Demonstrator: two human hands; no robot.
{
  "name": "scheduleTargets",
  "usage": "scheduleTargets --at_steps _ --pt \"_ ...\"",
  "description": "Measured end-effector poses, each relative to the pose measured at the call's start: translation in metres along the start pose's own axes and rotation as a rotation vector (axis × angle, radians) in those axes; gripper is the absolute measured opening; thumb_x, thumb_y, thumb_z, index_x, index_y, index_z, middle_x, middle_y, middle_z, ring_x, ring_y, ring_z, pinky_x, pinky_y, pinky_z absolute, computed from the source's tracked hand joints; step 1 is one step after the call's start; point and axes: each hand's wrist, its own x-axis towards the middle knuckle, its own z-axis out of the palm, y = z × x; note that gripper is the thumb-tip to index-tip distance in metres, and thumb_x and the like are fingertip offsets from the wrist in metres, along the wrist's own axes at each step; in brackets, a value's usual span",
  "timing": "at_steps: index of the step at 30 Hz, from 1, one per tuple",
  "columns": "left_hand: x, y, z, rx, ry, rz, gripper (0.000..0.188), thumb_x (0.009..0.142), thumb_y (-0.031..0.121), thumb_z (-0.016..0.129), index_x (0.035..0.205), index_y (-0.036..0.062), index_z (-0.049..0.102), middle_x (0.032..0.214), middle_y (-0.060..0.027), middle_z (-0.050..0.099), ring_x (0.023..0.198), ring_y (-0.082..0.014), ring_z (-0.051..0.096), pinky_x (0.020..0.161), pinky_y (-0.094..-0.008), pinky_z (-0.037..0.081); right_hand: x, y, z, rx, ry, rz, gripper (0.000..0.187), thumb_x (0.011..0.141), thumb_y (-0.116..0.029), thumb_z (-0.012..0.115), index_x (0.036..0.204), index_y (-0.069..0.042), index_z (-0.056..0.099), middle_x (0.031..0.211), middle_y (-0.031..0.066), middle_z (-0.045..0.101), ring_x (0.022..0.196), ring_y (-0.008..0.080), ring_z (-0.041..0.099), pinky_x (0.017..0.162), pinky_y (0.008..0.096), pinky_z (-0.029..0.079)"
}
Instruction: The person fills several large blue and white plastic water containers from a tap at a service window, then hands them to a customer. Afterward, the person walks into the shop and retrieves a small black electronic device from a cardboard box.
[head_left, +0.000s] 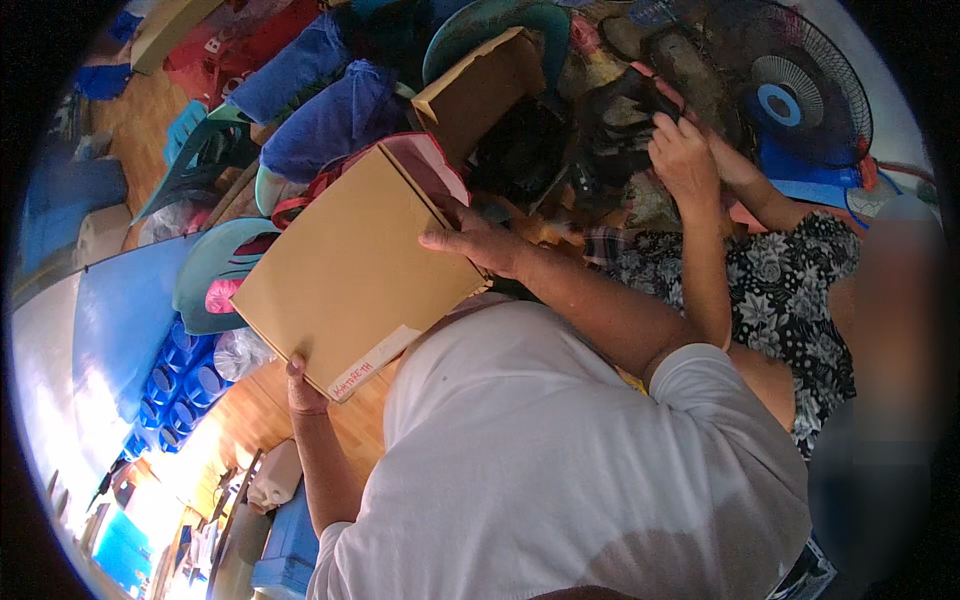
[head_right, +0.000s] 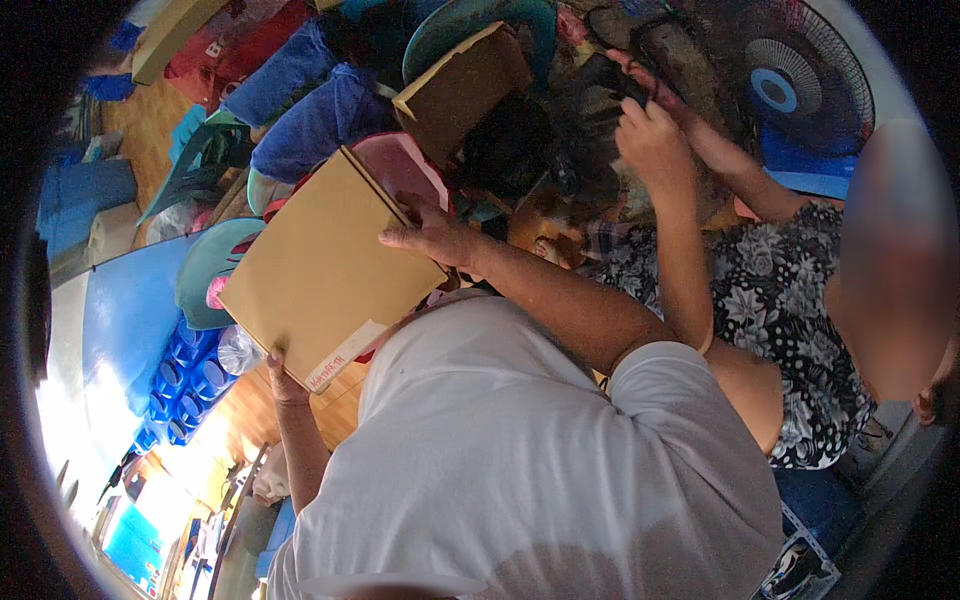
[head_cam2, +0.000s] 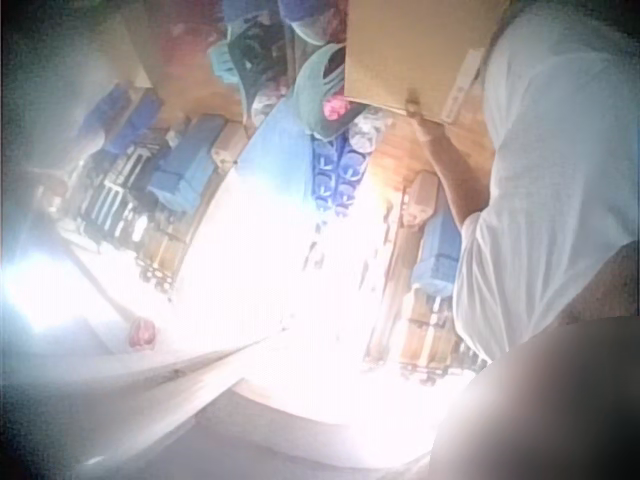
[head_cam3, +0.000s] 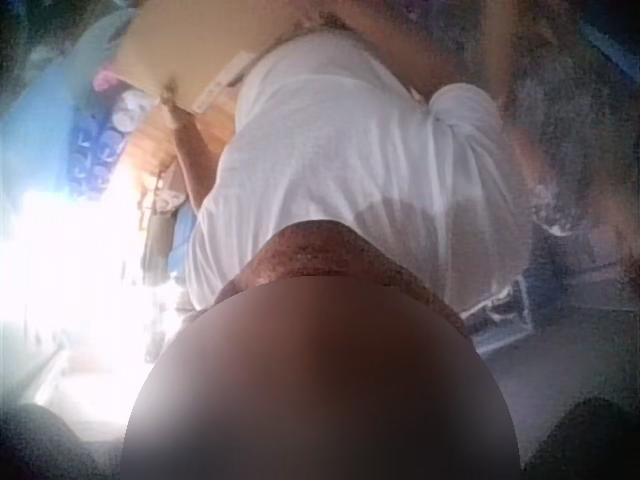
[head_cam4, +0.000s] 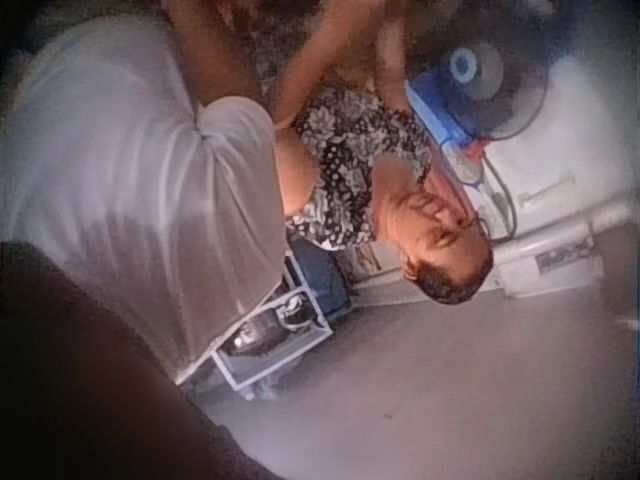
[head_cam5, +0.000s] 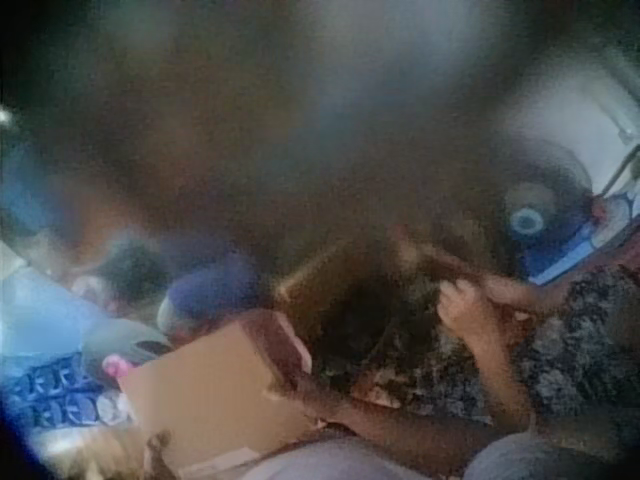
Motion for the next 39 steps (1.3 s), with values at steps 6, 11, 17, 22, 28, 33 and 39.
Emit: scheduleTargets --at_steps 6,11,17,22,28,33,39 --pt "-0.012 -0.007 0.000 -0.007 -0.092 0.009 0.082 0.077 0.048 0.079 0.139 0.0035 0.049 0.130 -0.0114 0.060 0.117 -0.0282 0.060 0.097 -0.0442 0.053 -0.036 -0.002 0.000 0.058 -0.069 0.053 0.084 0.086 -0.035 0.074 0.152 -0.006 0.030 0.146 0.0155 0.044 0.135 0.0264 0.041 0.112 0.0410 0.035" --pt "-0.024 -0.012 0.002 -0.012 -0.062 -0.028 0.088 0.073 0.047 0.081 0.141 0.0043 0.046 0.134 -0.0128 0.057 0.121 -0.0295 0.057 0.101 -0.0449 0.050 -0.066 0.009 0.005 -0.009 -0.012 -0.023 0.093 0.080 -0.041 0.079 0.150 -0.003 0.031 0.143 0.0165 0.046 0.134 0.0278 0.042 0.112 0.0417 0.035" --pt "-0.027 -0.008 0.013 -0.006 -0.106 -0.037 0.086 0.074 0.047 0.080 0.141 0.0043 0.047 0.133 -0.0122 0.058 0.120 -0.0287 0.058 0.099 -0.0441 0.051 -0.083 0.008 0.011 0.013 0.027 -0.028 0.094 0.079 -0.043 0.080 0.150 -0.004 0.032 0.144 0.0165 0.046 0.134 0.0280 0.043 0.112 0.0412 0.034" --pt "-0.033 -0.007 0.029 -0.019 -0.177 -0.035 0.084 0.076 0.048 0.079 0.140 0.0037 0.048 0.133 -0.0117 0.059 0.120 -0.0278 0.059 0.098 -0.0425 0.052 -0.107 -0.003 0.015 0.008 0.090 -0.036 0.090 0.078 -0.042 0.081 0.147 -0.004 0.038 0.139 0.0154 0.052 0.128 0.0254 0.049 0.108 0.0398 0.039" --pt "-0.047 -0.007 0.048 -0.004 -0.144 -0.076 0.079 0.082 0.050 0.072 0.140 0.0033 0.047 0.134 -0.0137 0.058 0.121 -0.0296 0.059 0.100 -0.0447 0.051 -0.122 -0.007 0.017 -0.001 0.155 0.041 0.092 0.079 -0.039 0.080 0.150 -0.005 0.032 0.145 0.0152 0.045 0.133 0.0263 0.044 0.109 0.0393 0.038" --pt "-0.060 -0.052 0.061 -0.096 0.019 -0.268 0.075 0.082 0.052 0.069 0.138 0.0065 0.048 0.130 -0.0152 0.060 0.114 -0.0339 0.062 0.096 -0.0503 0.053 -0.129 0.002 0.006 0.124 0.087 0.175 0.081 0.089 -0.040 0.070 0.152 -0.007 0.030 0.146 0.0136 0.045 0.131 0.0247 0.046 0.108 0.0395 0.039" --pt "-0.081 -0.083 0.069 -0.257 0.161 -0.303 0.069 0.088 0.047 0.062 0.141 0.0076 0.045 0.133 -0.0136 0.057 0.119 -0.0324 0.059 0.099 -0.0485 0.050 -0.136 -0.009 -0.021 -0.419 0.200 0.249 0.064 0.097 -0.047 0.057 0.146 -0.007 0.043 0.136 0.0109 0.055 0.122 0.0218 0.054 0.101 0.0369 0.043"
